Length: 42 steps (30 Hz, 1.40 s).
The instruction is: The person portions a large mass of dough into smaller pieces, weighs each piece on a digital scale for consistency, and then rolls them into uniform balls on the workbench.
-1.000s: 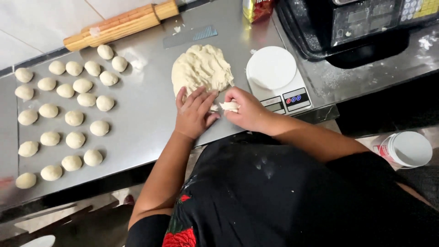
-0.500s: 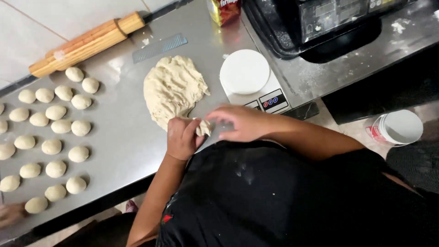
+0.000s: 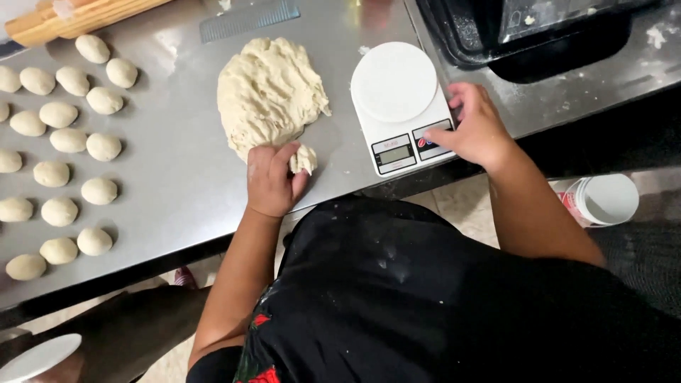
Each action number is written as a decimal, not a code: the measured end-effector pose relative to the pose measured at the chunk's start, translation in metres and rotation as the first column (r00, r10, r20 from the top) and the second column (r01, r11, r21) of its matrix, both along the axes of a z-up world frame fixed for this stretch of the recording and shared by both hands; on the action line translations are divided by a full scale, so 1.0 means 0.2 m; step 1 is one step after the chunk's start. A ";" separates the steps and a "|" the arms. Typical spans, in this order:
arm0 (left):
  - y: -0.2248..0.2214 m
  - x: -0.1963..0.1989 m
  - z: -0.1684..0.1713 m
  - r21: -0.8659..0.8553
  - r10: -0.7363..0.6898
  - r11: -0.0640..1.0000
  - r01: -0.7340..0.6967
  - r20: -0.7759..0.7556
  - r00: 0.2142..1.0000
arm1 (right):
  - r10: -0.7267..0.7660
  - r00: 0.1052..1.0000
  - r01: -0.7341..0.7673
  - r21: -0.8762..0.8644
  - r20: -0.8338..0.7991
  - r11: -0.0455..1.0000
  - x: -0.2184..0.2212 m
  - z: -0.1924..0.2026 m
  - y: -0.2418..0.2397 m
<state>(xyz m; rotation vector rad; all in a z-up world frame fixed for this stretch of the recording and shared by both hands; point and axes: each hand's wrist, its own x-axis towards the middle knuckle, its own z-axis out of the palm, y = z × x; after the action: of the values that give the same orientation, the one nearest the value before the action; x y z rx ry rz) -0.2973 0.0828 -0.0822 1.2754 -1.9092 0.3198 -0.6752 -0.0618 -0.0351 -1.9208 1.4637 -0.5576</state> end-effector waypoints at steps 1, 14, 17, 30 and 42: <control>0.00 0.00 0.00 0.005 -0.001 1.000 0.001 -0.001 1.000 | 0.027 0.998 -0.026 0.020 -0.054 0.999 0.03 0.05 0.00; -0.02 0.01 -0.02 -0.003 -0.009 1.000 0.009 0.004 1.000 | 0.102 0.970 -0.054 0.213 -0.223 0.976 0.11 0.12 -0.07; -0.01 0.00 0.00 -0.017 -0.023 1.000 0.023 -0.001 1.000 | 0.112 0.964 -0.059 0.213 -0.243 0.975 0.13 0.14 -0.06; 0.00 -0.03 0.08 -0.114 -0.083 0.990 0.083 0.004 0.997 | 0.037 0.972 -0.013 -0.102 0.231 0.995 0.03 -0.03 0.00; -0.03 -0.41 0.30 -0.208 -0.172 0.961 0.180 0.053 0.984 | 0.607 0.495 -0.627 -0.227 0.622 0.745 0.51 -0.16 0.32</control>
<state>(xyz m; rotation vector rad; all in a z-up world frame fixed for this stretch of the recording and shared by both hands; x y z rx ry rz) -0.3788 0.0772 -0.0221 0.9581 -1.9439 0.4426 -0.5738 0.0016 -0.0663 -1.7705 0.2571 -0.7499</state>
